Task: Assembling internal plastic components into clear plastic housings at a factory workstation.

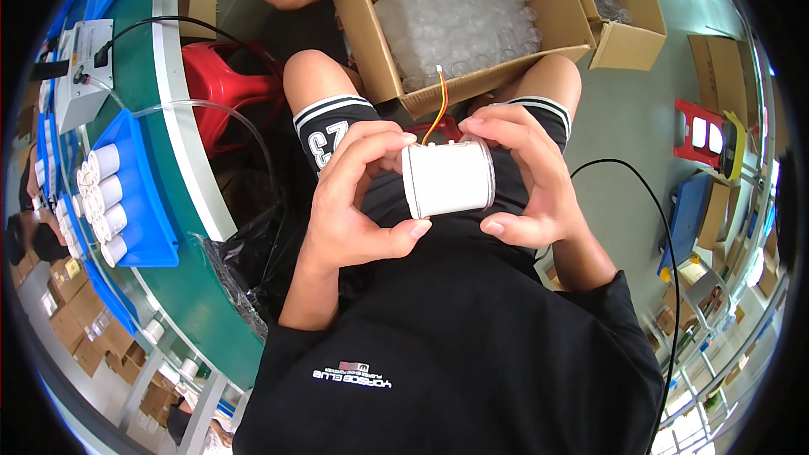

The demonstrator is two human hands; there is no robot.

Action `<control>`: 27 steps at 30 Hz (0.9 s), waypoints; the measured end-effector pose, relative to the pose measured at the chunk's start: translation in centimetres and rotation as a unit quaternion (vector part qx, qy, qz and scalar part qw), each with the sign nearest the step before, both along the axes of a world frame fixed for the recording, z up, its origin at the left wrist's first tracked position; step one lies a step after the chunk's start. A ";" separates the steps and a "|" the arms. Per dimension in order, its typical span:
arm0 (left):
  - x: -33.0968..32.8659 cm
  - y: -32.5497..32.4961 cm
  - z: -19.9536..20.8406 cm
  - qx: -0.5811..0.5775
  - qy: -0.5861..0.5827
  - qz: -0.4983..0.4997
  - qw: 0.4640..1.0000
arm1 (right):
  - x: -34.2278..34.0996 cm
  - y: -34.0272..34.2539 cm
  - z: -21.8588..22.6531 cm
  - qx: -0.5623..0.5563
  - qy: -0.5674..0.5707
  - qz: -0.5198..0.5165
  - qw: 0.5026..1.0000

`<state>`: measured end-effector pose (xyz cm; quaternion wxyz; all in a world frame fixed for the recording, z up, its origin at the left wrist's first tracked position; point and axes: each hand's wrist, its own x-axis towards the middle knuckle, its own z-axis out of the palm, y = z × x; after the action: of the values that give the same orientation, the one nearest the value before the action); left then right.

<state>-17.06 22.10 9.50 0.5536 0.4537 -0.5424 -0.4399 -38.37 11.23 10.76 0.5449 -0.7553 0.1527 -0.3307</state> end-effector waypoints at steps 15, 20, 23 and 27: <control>0.0 0.1 0.8 -0.075 -0.140 0.015 0.987 | 0.1 1.8 -0.7 0.329 -0.031 -0.003 0.944; 0.1 0.0 0.3 -0.104 -0.137 0.028 0.985 | -0.4 1.7 -0.5 0.432 -0.046 0.020 0.900; 0.6 0.1 0.5 -0.106 -0.154 0.021 0.982 | -0.4 1.7 -0.2 0.374 0.009 0.044 0.926; 0.0 0.2 1.4 -0.009 -0.065 0.020 0.998 | -0.5 1.3 -0.8 0.193 -0.037 0.016 0.980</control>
<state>-17.02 22.26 10.87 0.5304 0.4870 -0.5717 -0.3932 -38.87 12.53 9.96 0.6908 -0.6256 0.1810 -0.3141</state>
